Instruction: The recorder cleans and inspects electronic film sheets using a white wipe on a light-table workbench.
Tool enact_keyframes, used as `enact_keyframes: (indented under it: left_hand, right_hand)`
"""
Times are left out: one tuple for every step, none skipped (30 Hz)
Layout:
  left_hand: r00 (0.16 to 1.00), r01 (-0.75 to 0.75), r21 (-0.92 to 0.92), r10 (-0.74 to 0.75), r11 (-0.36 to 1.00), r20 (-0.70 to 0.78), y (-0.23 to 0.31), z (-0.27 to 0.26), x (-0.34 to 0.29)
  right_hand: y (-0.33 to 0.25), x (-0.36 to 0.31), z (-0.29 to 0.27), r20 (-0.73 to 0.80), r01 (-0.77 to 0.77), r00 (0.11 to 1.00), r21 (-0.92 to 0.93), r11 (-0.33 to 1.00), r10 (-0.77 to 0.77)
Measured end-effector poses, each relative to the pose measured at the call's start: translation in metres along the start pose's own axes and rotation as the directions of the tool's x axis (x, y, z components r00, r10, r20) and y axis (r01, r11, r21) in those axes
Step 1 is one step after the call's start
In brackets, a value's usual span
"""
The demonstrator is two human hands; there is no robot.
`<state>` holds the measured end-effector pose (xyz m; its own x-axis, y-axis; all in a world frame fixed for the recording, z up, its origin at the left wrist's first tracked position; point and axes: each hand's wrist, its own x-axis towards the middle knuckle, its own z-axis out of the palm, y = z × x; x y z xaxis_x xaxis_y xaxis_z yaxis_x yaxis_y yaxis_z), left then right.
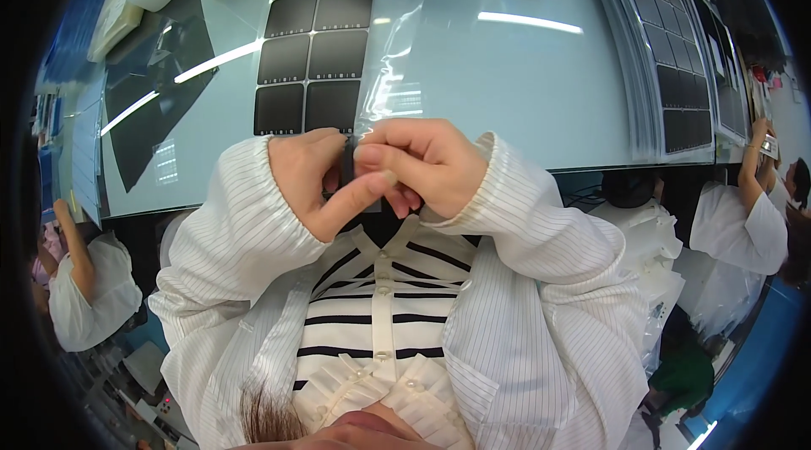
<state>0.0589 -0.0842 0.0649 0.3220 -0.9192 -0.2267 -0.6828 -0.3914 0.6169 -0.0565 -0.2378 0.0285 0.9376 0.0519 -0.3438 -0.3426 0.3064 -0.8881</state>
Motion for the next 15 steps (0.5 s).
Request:
enact_keyframes:
  left_hand:
    - [1.0,0.002,0.006,-0.002,1.0,-0.002,-0.003,0.003,-0.001]
    - [0.999,-0.001,-0.051,-0.001,0.999,-0.037,-0.008,0.008,-0.004]
    - [0.997,-0.005,-0.111,-0.003,0.994,-0.074,-0.014,0.01,-0.006]
    - [0.997,-0.022,-0.075,0.016,0.997,-0.078,-0.016,0.008,-0.009]
    - [0.997,-0.016,-0.074,0.01,0.997,-0.08,-0.019,0.007,-0.012]
    - [0.993,0.008,-0.109,-0.022,0.994,-0.12,-0.02,0.006,-0.014]
    - [0.986,0.032,-0.145,-0.055,0.989,-0.158,-0.022,0.004,-0.017]
    - [0.983,0.098,-0.207,-0.128,0.973,-0.136,-0.022,-0.003,-0.023]
    - [0.973,0.12,-0.135,-0.144,0.983,-0.182,-0.023,-0.009,-0.028]
    - [0.965,0.089,-0.004,-0.088,0.996,-0.248,-0.031,-0.011,-0.039]
    - [0.723,-0.167,0.467,0.429,0.869,-0.541,-0.06,0.005,-0.057]
    - [0.722,-0.081,0.427,0.348,0.901,-0.598,-0.072,0.001,-0.074]
    - [0.716,-0.036,0.23,0.186,0.972,-0.673,-0.07,-0.004,-0.091]
    - [0.721,0.013,0.002,-0.008,1.0,-0.692,-0.069,-0.003,-0.11]
    - [0.828,0.172,-0.038,-0.165,0.984,-0.536,-0.078,-0.013,-0.13]
  right_hand:
    - [0.001,0.003,0.001,0.03,0.014,0.999,0.018,1.0,-0.014]
    - [0.001,0.003,-0.002,0.047,-0.021,0.999,0.03,0.999,0.02]
    - [0.001,0.004,-0.002,0.053,-0.02,0.998,0.03,0.999,0.018]
    - [0.002,0.006,-0.002,0.044,0.011,0.999,-0.067,0.998,-0.008]
    - [0.003,0.007,-0.003,0.037,0.041,0.999,-0.163,0.986,-0.036]
    - [0.003,0.007,-0.004,0.043,0.042,0.998,-0.164,0.985,-0.036]
    - [0.004,0.006,-0.005,0.022,0.033,0.999,-0.141,0.989,-0.031]
    - [0.004,0.004,-0.007,0.001,0.024,1.0,-0.116,0.993,-0.024]
    - [0.003,0.001,-0.011,-0.006,0.026,1.0,-0.112,0.993,-0.026]
    - [0.001,-0.003,-0.015,-0.057,0.018,0.998,-0.05,0.999,-0.021]
    - [-0.001,-0.008,-0.018,-0.097,0.018,0.995,0.016,1.0,-0.017]
    - [-0.002,-0.012,-0.024,-0.191,-0.001,0.981,0.073,0.997,0.015]
    - [-0.002,-0.016,-0.03,-0.189,0.001,0.982,0.077,0.997,0.013]
    - [-0.003,-0.018,-0.037,-0.165,-0.012,0.986,0.043,0.999,0.019]
    - [-0.002,-0.02,-0.04,-0.149,-0.022,0.989,0.012,1.0,0.024]
